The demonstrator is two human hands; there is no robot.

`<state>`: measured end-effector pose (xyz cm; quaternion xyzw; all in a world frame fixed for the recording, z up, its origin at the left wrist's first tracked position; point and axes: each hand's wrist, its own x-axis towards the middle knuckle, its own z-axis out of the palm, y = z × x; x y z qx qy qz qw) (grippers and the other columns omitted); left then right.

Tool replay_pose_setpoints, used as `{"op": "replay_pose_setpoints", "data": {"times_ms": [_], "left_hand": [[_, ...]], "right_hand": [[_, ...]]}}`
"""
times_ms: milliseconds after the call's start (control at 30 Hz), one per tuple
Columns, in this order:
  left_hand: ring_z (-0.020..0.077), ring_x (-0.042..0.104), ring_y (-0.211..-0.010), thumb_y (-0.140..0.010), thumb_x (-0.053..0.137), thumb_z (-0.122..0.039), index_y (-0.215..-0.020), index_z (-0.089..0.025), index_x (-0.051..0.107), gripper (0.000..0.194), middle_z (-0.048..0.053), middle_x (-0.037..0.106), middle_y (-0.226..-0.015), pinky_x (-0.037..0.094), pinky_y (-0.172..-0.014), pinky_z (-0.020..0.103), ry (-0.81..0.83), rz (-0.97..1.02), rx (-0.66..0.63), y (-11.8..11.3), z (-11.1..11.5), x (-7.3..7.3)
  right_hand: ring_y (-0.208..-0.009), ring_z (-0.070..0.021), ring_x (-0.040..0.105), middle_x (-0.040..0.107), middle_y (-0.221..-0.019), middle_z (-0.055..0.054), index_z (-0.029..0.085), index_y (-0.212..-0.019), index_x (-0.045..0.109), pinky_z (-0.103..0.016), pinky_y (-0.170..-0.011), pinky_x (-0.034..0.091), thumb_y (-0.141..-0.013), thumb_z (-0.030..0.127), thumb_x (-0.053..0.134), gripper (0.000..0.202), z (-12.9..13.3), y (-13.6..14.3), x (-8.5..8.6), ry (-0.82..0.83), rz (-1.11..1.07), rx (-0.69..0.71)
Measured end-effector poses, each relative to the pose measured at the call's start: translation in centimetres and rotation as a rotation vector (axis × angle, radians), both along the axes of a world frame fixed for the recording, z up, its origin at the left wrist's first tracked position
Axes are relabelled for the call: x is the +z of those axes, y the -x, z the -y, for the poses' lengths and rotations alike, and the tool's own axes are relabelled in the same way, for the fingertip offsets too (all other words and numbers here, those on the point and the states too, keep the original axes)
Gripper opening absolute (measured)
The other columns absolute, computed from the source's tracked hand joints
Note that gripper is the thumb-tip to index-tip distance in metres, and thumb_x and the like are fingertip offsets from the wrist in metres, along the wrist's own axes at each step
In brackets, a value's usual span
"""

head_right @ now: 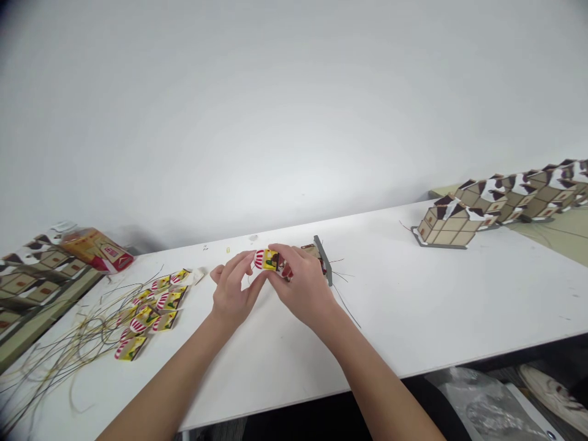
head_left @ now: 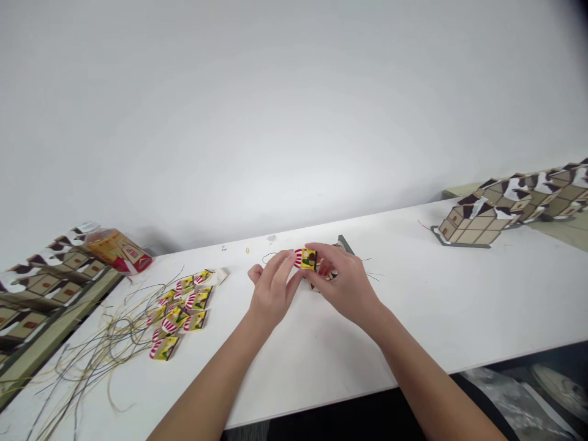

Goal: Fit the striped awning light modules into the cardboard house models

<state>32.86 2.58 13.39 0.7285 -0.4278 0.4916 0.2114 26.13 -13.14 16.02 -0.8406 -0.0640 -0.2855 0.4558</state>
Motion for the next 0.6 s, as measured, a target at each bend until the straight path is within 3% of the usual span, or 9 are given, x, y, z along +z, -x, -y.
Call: {"op": "replay_pose_setpoints", "data": {"times_ms": [167, 267, 333, 500, 600], "left_hand": [[0.0095, 0.059, -0.068, -0.089, 0.060, -0.025, -0.125, -0.019, 0.048, 0.038, 0.006, 0.069, -0.106, 0.032, -0.077, 0.029, 0.041, -0.309, 0.092, -0.1, -0.1, 0.0], [0.0103, 0.058, -0.071, -0.090, 0.058, -0.029, -0.098, -0.020, 0.065, 0.014, 0.000, 0.070, -0.084, 0.034, -0.078, 0.029, 0.044, -0.442, 0.051, -0.7, -0.5, 0.4], [0.0099, 0.055, -0.068, -0.089, 0.059, -0.031, -0.081, -0.019, 0.068, 0.017, -0.001, 0.068, -0.074, 0.036, -0.076, 0.027, 0.075, -0.585, 0.008, -1.1, -0.8, 0.8], [0.0090, 0.045, -0.061, -0.079, 0.066, -0.042, -0.070, -0.016, 0.066, 0.028, 0.000, 0.059, -0.064, 0.035, -0.058, 0.022, 0.151, -1.204, -0.151, -2.2, -1.8, 2.3], [0.0078, 0.045, -0.060, -0.074, 0.071, -0.043, -0.072, -0.014, 0.066, 0.030, 0.000, 0.057, -0.063, 0.034, -0.056, 0.020, 0.154, -1.469, -0.269, -2.8, -2.6, 2.9]], "right_hand": [[-0.072, -0.0120, 0.059, 0.067, -0.093, 0.000, 0.027, -0.114, 0.061, -0.026, -0.065, 0.051, -0.085, 0.031, 0.065, 0.029, 2.1, 0.5, 1.3, -0.001, -0.056, 0.138], [-0.072, -0.0118, 0.059, 0.067, -0.092, 0.000, 0.028, -0.116, 0.062, -0.025, -0.065, 0.051, -0.084, 0.036, 0.066, 0.033, 3.8, 0.9, 2.0, -0.030, -0.056, 0.161], [-0.075, -0.0128, 0.060, 0.067, -0.089, 0.000, 0.028, -0.116, 0.061, -0.026, -0.067, 0.052, -0.084, 0.038, 0.067, 0.035, 5.1, 0.9, 2.1, -0.068, -0.037, 0.114], [-0.077, -0.0149, 0.060, 0.066, -0.091, -0.002, 0.030, -0.119, 0.059, -0.028, -0.064, 0.051, -0.082, 0.042, 0.067, 0.040, 8.1, -0.1, 0.6, -0.243, -0.011, -0.035], [-0.075, -0.0150, 0.059, 0.065, -0.096, -0.003, 0.030, -0.120, 0.057, -0.029, -0.060, 0.051, -0.081, 0.046, 0.066, 0.043, 9.1, -1.2, -1.0, -0.309, -0.074, -0.095]]}}
